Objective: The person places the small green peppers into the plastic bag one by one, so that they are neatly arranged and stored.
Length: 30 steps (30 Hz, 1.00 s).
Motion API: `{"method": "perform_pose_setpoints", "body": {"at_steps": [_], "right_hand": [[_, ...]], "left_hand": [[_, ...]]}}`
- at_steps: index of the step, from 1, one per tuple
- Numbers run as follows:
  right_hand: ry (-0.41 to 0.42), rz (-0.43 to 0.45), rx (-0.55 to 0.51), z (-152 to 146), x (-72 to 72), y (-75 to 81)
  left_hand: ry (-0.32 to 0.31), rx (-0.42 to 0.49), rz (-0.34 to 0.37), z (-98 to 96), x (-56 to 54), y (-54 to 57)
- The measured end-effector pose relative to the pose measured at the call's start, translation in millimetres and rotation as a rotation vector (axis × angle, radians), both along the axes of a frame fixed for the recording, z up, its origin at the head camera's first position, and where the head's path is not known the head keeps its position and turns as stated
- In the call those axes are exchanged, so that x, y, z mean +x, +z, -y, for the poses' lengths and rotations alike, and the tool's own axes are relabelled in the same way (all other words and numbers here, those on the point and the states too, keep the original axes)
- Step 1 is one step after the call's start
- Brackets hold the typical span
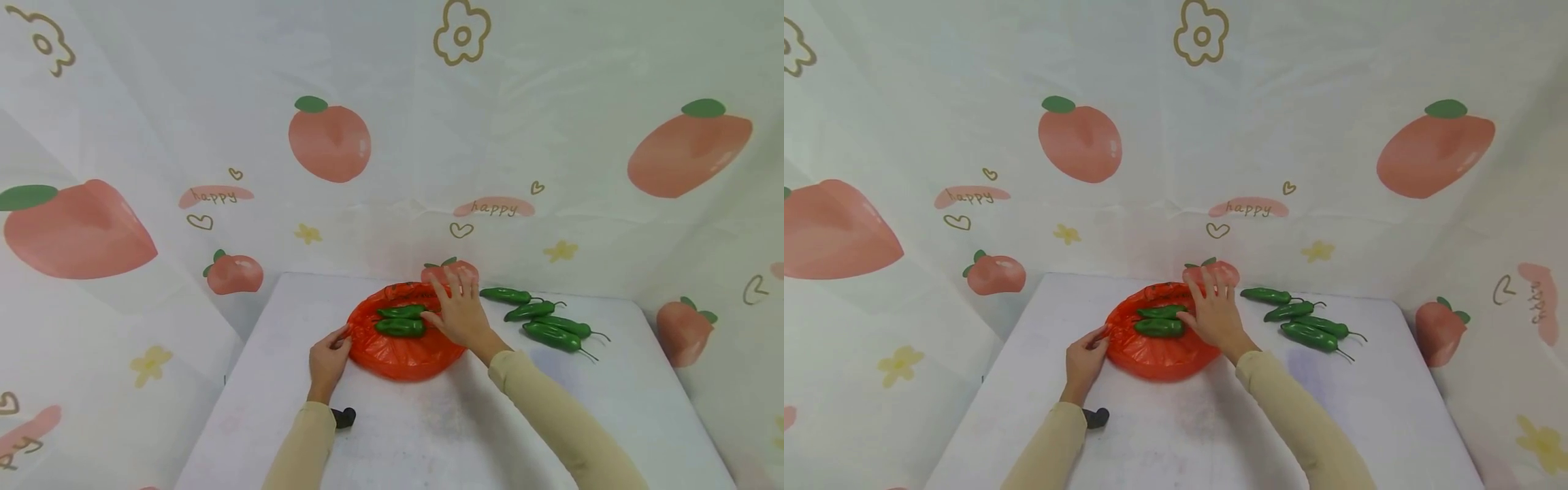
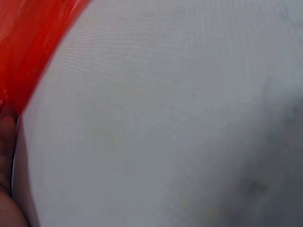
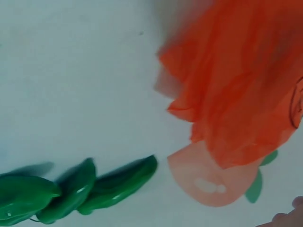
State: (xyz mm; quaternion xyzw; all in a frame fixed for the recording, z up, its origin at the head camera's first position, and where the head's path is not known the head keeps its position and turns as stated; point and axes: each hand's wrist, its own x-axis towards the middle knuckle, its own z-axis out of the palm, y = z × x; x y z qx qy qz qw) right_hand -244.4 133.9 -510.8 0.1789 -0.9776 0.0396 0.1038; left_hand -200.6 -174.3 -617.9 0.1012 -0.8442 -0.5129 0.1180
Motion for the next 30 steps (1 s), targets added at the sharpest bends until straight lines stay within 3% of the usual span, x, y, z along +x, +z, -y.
{"method": "perform_pose_setpoints", "body": {"at_steps": [7,14,22,30], "right_hand": [[-0.041,0.092,-0.021,-17.7,0.2,-6.2],[-0.064,0.098,-0.041,-31.3,3.2,-9.3],[-0.118,0.186,-0.02,-39.5,6.6,-13.4],[-0.152,0.193,-0.059,-56.7,7.9,-21.4]], "left_hand": [[0.004,-0.002,-0.01,0.3,-0.1,-0.8],[0.008,-0.008,0.001,1.2,-3.0,-3.5],[0.012,-0.003,0.026,0.4,-1.9,-1.7],[0.012,-0.013,0.008,0.2,-3.2,-3.4]]}}
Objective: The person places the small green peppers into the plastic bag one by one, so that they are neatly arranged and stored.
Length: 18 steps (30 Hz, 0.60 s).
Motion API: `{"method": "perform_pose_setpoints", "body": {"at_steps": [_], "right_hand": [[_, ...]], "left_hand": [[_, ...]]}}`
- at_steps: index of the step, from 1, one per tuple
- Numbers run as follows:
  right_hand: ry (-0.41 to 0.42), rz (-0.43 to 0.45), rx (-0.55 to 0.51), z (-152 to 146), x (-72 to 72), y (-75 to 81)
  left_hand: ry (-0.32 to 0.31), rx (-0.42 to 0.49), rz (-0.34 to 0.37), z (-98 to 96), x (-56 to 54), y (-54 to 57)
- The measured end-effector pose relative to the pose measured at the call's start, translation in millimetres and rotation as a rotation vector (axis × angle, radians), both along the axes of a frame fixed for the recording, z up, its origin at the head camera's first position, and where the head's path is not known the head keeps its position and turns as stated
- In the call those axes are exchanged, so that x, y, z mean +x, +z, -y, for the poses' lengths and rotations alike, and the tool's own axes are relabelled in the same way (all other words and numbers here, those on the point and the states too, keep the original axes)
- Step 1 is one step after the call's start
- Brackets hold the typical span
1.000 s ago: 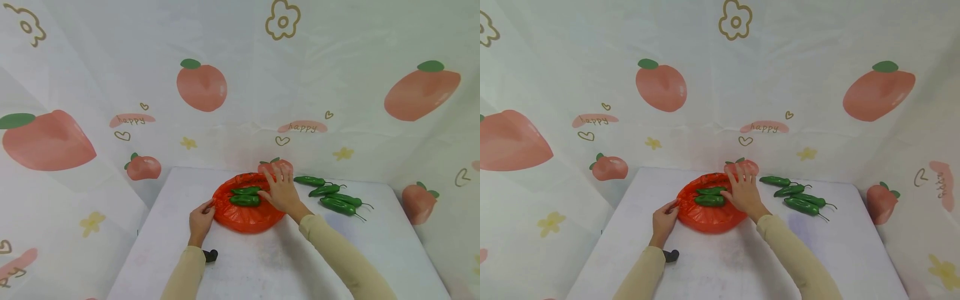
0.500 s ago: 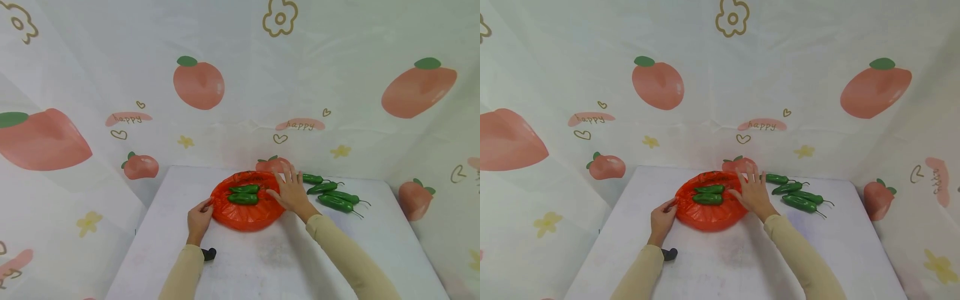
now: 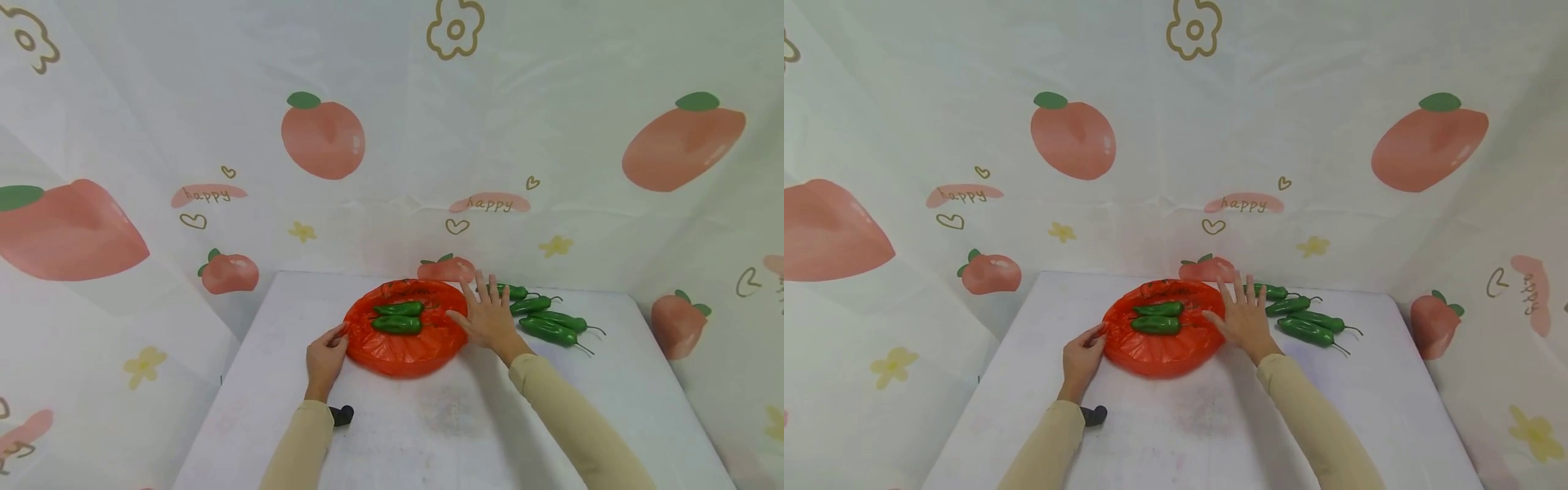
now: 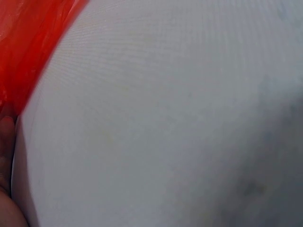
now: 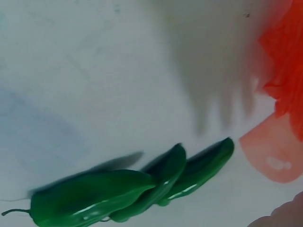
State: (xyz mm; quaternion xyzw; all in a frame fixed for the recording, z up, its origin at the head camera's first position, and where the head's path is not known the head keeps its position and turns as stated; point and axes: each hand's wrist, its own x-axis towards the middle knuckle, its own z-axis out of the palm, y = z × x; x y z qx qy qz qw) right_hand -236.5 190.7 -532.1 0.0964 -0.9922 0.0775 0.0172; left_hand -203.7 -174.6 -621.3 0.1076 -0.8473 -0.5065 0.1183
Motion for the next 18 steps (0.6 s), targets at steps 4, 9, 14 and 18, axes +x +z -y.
{"method": "perform_pose_setpoints", "body": {"at_steps": [4,9,14,18], "right_hand": [[-0.03,0.013,-0.015,-8.9,1.6,-3.0],[-0.052,0.023,-0.019,-18.2,5.6,-8.2],[-0.069,0.046,-0.026,-27.1,10.2,-11.1],[-0.078,0.058,-0.024,-34.1,13.2,-13.8]], "left_hand": [[0.003,-0.003,-0.01,0.4,-0.5,-1.4],[0.005,-0.01,-0.027,0.6,-0.9,-1.8],[0.006,-0.008,-0.027,0.3,-0.6,-1.8],[0.005,-0.005,-0.026,0.0,-0.5,-1.5]]}}
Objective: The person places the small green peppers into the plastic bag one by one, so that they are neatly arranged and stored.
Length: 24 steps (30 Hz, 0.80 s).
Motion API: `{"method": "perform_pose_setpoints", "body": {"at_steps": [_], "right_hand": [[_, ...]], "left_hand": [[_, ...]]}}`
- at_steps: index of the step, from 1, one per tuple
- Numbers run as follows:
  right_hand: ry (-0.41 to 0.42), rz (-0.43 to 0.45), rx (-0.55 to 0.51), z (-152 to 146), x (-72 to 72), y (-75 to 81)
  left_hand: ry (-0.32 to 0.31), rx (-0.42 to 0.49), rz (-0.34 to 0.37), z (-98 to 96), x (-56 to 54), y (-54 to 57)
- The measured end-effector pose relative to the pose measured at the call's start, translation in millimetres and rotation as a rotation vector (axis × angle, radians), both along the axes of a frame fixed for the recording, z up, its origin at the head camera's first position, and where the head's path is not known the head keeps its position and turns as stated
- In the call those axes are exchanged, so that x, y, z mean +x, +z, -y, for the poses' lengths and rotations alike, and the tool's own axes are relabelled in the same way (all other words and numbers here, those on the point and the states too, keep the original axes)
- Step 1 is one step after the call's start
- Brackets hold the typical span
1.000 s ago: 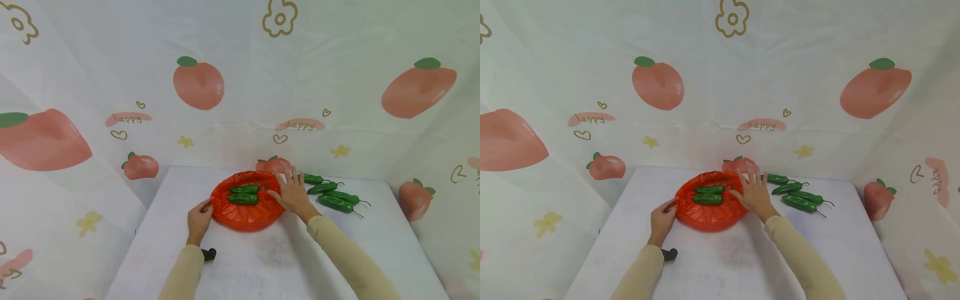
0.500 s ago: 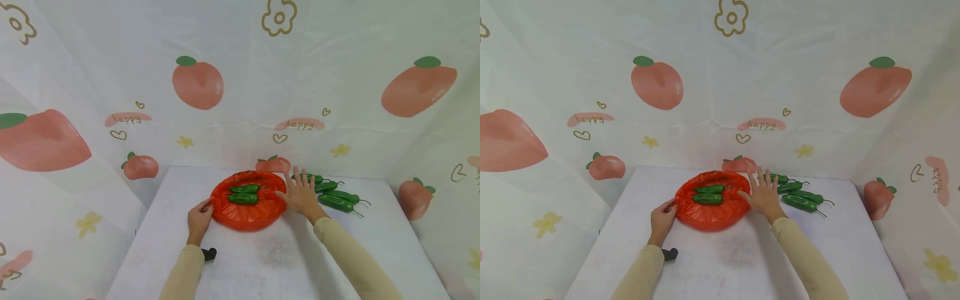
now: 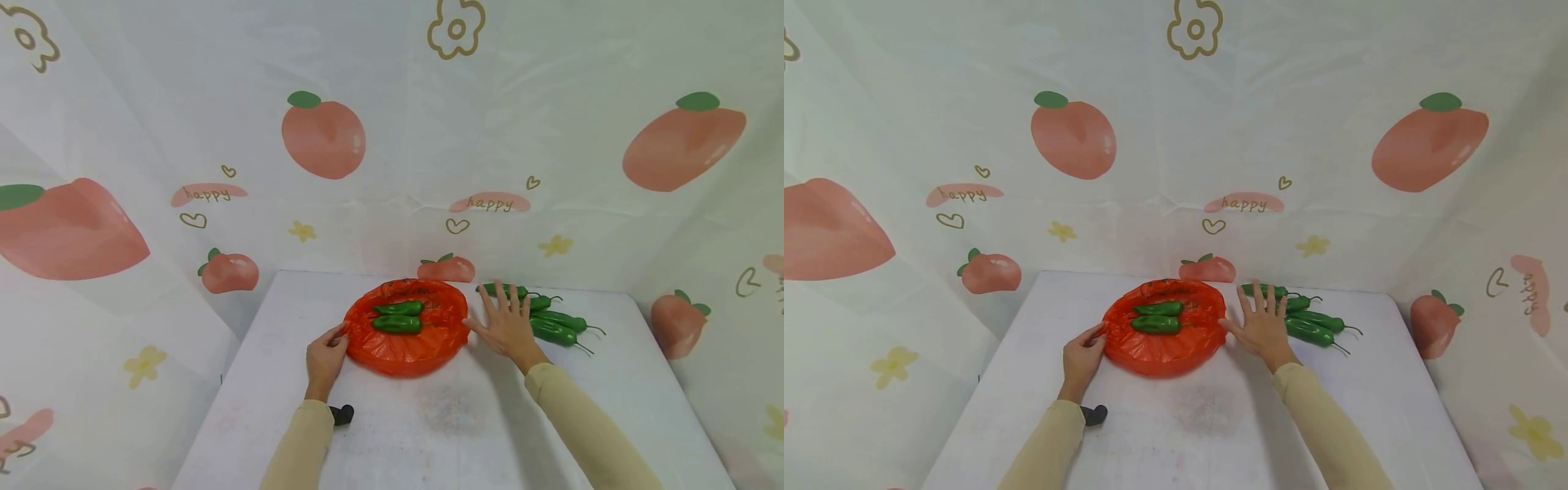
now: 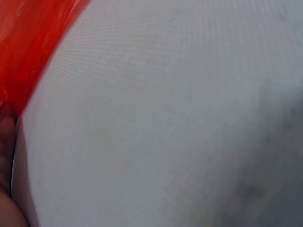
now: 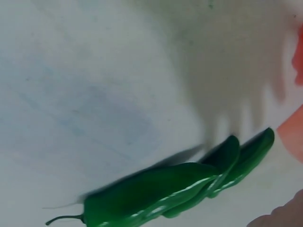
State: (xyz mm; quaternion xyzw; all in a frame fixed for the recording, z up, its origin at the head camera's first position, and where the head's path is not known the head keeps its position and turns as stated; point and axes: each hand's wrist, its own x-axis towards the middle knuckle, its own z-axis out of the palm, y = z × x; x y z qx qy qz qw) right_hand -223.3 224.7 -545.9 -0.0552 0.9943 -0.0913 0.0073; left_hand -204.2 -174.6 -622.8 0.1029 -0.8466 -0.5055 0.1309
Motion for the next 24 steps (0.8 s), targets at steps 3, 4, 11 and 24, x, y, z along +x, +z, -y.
{"method": "perform_pose_setpoints", "body": {"at_steps": [3,4,11,24], "right_hand": [[-0.007,0.002,0.006,-5.6,2.7,-3.7],[-0.009,0.005,0.003,-7.6,3.5,-5.0],[-0.034,0.02,-0.019,-23.9,8.1,-13.7],[-0.048,0.033,-0.007,-51.7,22.3,-26.4]], "left_hand": [[-0.003,0.001,0.008,-0.5,0.0,0.0],[-0.004,0.0,0.009,-0.7,0.0,0.0],[-0.01,-0.004,-0.003,-1.2,-0.2,0.1],[-0.002,-0.006,-0.029,0.0,-0.7,-2.6]]}}
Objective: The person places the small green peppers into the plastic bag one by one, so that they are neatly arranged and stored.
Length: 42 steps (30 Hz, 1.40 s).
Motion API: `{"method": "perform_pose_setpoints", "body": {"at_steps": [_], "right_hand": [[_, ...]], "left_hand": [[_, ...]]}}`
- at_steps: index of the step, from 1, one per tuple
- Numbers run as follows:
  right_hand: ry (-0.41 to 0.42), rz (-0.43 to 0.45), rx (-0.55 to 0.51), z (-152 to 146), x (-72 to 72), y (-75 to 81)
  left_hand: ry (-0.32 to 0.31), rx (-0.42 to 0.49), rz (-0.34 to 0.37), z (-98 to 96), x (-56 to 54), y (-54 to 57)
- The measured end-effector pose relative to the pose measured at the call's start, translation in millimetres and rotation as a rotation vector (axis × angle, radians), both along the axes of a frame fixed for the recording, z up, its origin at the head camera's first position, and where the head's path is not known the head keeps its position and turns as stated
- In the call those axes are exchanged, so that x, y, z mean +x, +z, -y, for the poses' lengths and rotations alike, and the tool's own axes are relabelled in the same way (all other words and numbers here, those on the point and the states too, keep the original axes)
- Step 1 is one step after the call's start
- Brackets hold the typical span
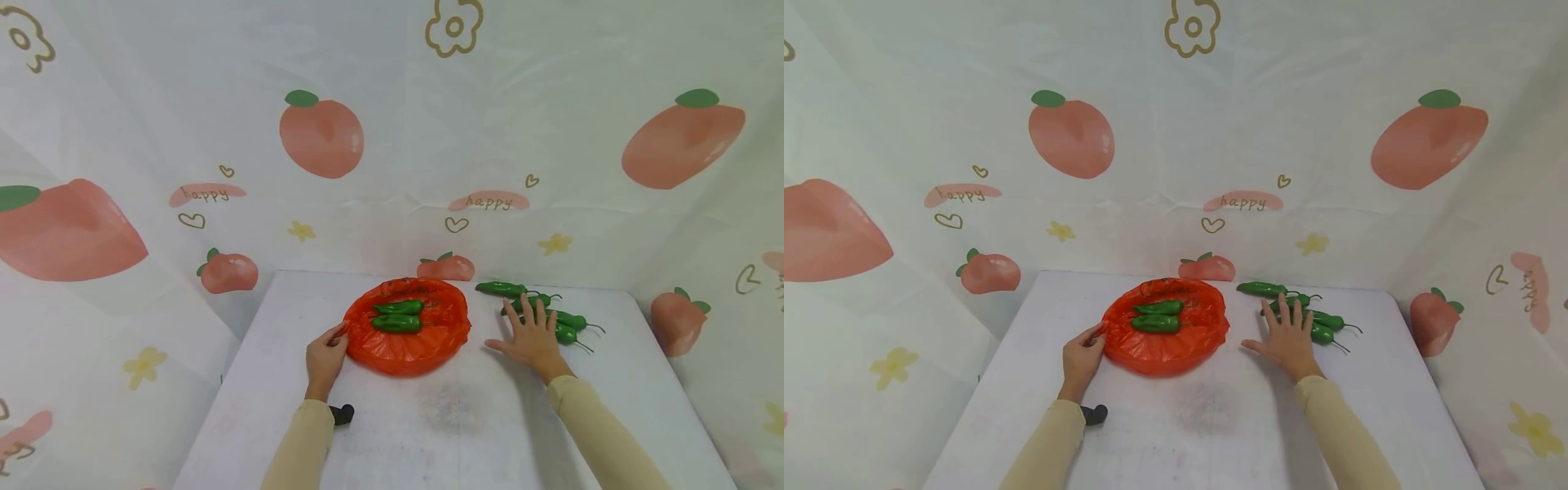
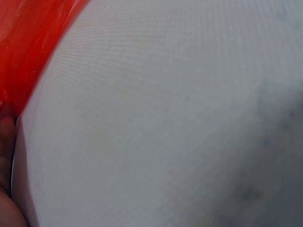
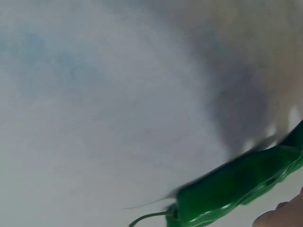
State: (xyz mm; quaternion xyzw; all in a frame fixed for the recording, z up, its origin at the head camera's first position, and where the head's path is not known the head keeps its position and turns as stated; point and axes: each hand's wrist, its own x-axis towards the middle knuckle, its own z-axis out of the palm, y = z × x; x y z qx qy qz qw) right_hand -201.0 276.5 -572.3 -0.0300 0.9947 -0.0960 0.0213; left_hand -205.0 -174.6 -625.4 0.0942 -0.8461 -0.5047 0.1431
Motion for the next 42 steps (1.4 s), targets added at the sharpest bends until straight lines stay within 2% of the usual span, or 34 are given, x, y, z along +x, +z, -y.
{"method": "perform_pose_setpoints", "body": {"at_steps": [10,24,36,42], "right_hand": [[-0.018,-0.023,-0.007,-22.0,11.3,0.9],[-0.072,-0.143,-0.035,-46.2,23.7,0.1],[-0.146,-0.141,-0.103,-61.6,29.8,-5.2],[-0.151,-0.157,-0.107,-63.0,31.0,-6.8]], "left_hand": [[-0.011,0.012,0.026,-0.7,4.2,3.6],[-0.005,-0.002,0.036,-0.4,0.6,-0.1],[-0.015,-0.006,0.011,0.4,-1.3,-2.0],[-0.018,-0.012,-0.006,1.0,-1.2,-2.3]]}}
